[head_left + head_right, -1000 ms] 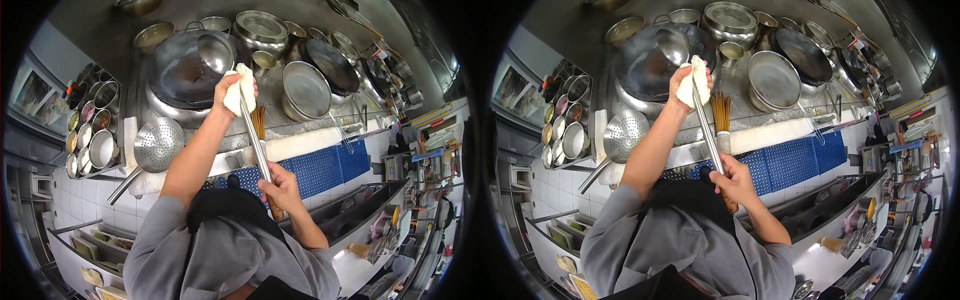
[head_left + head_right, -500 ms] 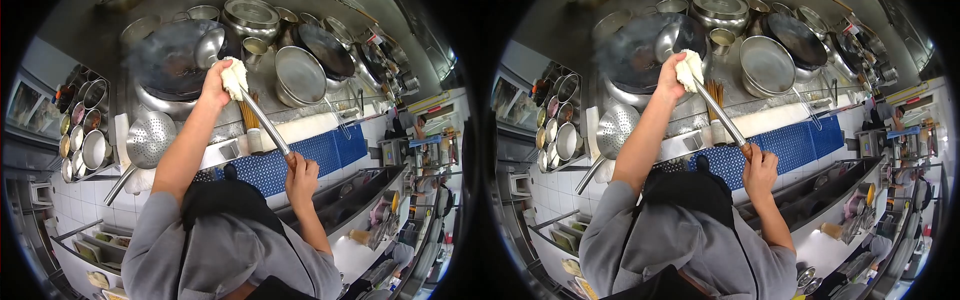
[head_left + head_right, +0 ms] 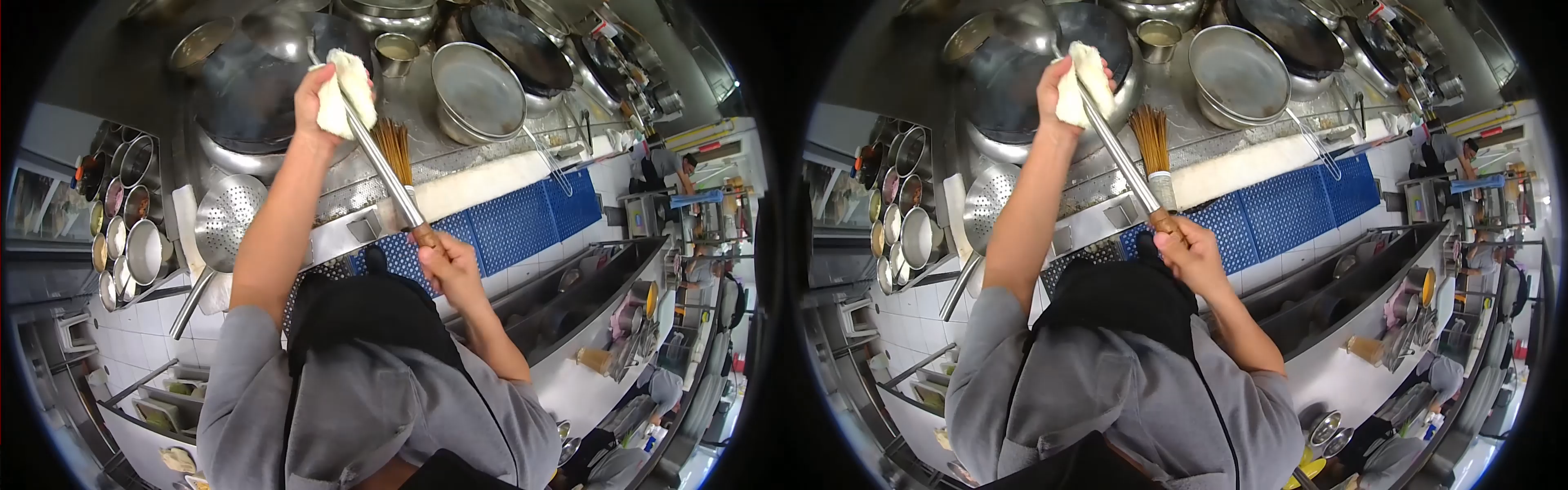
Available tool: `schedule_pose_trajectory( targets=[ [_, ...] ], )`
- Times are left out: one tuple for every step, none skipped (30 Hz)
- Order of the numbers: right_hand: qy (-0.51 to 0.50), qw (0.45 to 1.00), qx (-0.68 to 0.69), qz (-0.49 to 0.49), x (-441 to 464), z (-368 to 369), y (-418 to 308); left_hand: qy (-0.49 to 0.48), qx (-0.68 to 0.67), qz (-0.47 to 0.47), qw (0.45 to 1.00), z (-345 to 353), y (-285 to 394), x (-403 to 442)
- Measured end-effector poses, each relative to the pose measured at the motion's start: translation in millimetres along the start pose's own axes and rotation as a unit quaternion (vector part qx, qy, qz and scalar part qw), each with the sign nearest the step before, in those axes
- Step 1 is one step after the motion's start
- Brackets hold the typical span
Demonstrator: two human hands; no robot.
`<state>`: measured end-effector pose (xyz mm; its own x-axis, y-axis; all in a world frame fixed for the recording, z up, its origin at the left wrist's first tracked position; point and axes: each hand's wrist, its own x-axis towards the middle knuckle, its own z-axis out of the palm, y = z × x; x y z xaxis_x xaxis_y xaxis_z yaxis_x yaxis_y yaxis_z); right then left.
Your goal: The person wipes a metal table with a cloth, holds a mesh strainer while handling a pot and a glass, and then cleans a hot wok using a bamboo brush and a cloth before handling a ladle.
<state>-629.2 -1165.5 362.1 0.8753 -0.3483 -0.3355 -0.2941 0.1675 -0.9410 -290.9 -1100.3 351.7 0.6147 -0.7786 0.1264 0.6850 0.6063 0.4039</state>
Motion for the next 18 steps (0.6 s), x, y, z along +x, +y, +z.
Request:
schedule_pose_trajectory(
  targets=[
    [0.101, 0.973, -0.145, -0.147, 2.7, -1.1, 3.3, 0.031, 0.036, -0.01, 0.999, -1.1, 6.6, 4.3],
    [0.196, 0.894, -0.285, -0.284, 6.7, -3.5, 8.5, 0.057, 0.031, -0.002, 0.998, -2.4, 8.6, 6.7],
    [0.278, 0.767, -0.413, -0.406, 10.0, -5.3, 11.0, 0.118, 0.034, 0.02, 0.992, 3.3, 6.7, 5.3],
    [0.298, 0.763, -0.403, -0.409, 11.4, -4.8, 7.9, 0.147, 0.05, 0.031, 0.987, 8.3, 1.0, 3.2],
    [0.301, 0.779, -0.375, -0.402, 15.4, -3.0, 8.9, 0.177, 0.066, 0.042, 0.981, 13.9, -7.7, -1.3],
    [0.303, 0.795, -0.346, -0.396, 21.3, 0.3, 10.5, 0.191, 0.081, 0.042, 0.977, 19.0, -23.6, -9.5],
    [0.304, 0.809, -0.316, -0.392, 27.9, 4.7, 10.4, 0.204, 0.096, 0.045, 0.973, 24.4, -43.1, -19.8],
    [0.276, 0.868, -0.268, -0.315, 29.9, 12.8, 2.3, 0.187, 0.08, 0.019, 0.979, 28.6, -64.1, -35.7],
    [0.222, 0.923, -0.192, -0.249, 34.1, 13.1, 0.6, 0.172, 0.062, -0.007, 0.983, 36.7, -85.3, -55.9],
    [0.164, 0.963, -0.114, -0.18, 42.1, 12.0, -3.0, 0.183, 0.048, -0.022, 0.982, 53.6, -106.1, -77.3],
    [0.102, 0.988, -0.035, -0.11, 49.4, 10.8, -7.0, 0.193, 0.035, -0.036, 0.98, 64.7, -118.1, -92.8],
    [0.027, 0.994, 0.105, 0.029, 45.4, 12.3, -29.7, 0.133, 0.084, -0.038, 0.987, 52.3, -120.6, -101.7],
    [0.001, 0.988, 0.147, 0.056, 43.8, 10.5, -30.3, 0.074, 0.133, -0.041, 0.988, 45.3, -118.5, -106.8],
    [-0.028, 0.979, 0.186, 0.082, 40.7, 9.9, -30.1, 0.055, 0.165, -0.02, 0.984, 39.0, -115.9, -104.9],
    [-0.061, 0.967, 0.223, 0.11, 37.3, 9.4, -29.8, 0.077, 0.173, -0.014, 0.982, 39.6, -109.2, -100.6],
    [-0.076, 0.973, 0.191, 0.109, 31.4, 6.4, -25.7, 0.101, 0.181, -0.007, 0.978, 39.8, -100.8, -94.2],
    [-0.046, 0.991, 0.104, 0.064, 27.5, 9.2, -11.5, 0.124, 0.189, 0.003, 0.974, 38.1, -89.2, -85.1],
    [-0.016, 1.0, 0.016, 0.016, 24.6, 10.9, 9.6, 0.121, 0.161, 0.004, 0.979, 32.8, -75.6, -74.2]
  ],
)
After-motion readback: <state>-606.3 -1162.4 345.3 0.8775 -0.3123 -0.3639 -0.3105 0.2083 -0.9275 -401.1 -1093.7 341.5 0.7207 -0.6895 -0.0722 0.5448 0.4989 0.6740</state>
